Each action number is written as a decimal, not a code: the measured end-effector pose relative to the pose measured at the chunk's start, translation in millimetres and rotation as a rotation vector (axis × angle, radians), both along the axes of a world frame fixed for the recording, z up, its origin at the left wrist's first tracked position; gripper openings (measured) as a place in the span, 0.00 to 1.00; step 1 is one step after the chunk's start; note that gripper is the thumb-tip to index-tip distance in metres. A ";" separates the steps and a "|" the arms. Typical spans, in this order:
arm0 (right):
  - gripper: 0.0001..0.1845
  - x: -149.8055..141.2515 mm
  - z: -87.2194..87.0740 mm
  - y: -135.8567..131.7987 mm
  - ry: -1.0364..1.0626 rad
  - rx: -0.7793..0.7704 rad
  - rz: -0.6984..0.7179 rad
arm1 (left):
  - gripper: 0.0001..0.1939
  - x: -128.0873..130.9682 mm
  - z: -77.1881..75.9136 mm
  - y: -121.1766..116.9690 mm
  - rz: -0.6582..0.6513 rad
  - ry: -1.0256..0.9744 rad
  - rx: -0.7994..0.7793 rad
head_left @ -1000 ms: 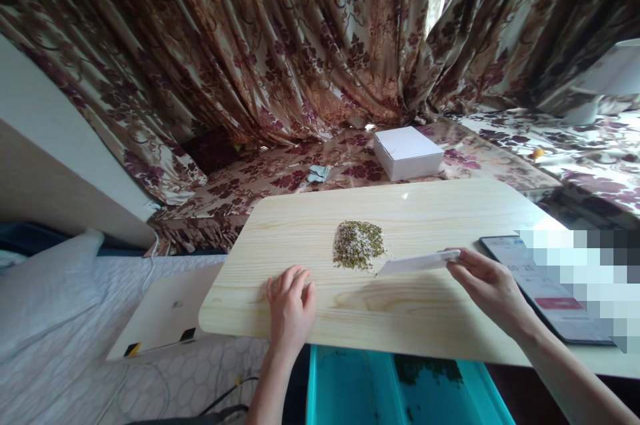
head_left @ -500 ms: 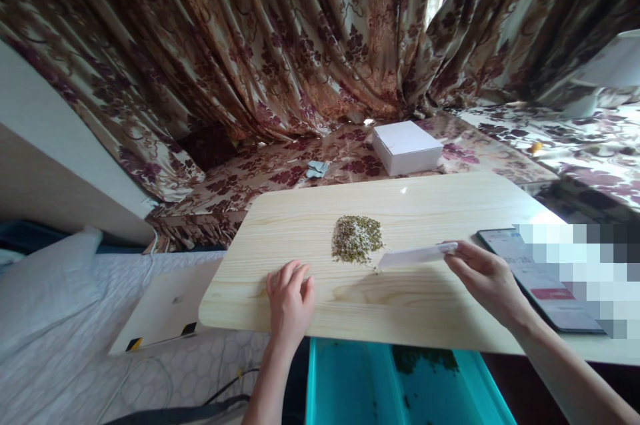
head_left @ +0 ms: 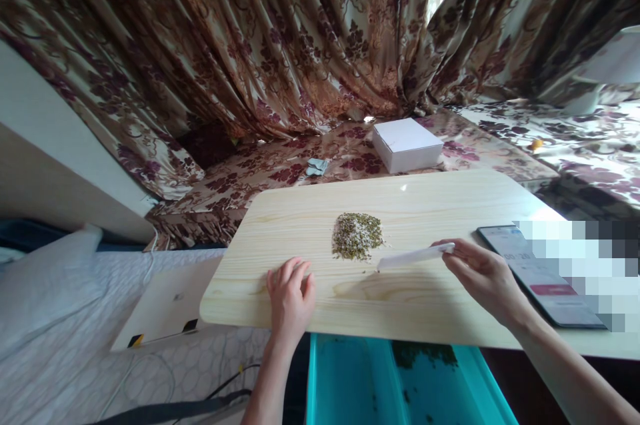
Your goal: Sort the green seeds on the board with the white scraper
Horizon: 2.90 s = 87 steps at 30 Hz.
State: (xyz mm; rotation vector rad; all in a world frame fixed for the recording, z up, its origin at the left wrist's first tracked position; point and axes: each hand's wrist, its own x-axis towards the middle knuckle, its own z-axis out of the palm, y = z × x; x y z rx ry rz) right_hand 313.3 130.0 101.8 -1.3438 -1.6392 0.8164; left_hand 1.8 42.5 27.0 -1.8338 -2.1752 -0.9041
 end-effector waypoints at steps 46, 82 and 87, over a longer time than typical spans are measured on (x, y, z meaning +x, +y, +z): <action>0.04 -6.4 -3.4 0.7 0.135 -0.069 -0.076 | 0.11 0.2 1.0 -0.6 -0.001 -0.018 -0.017; 0.07 -44.6 -20.9 21.2 0.215 -0.125 0.266 | 0.12 1.4 1.9 -1.7 0.006 -0.024 -0.028; 0.08 -54.6 -21.7 25.5 0.244 -0.171 0.341 | 0.12 1.3 1.4 -1.4 -0.002 -0.015 -0.013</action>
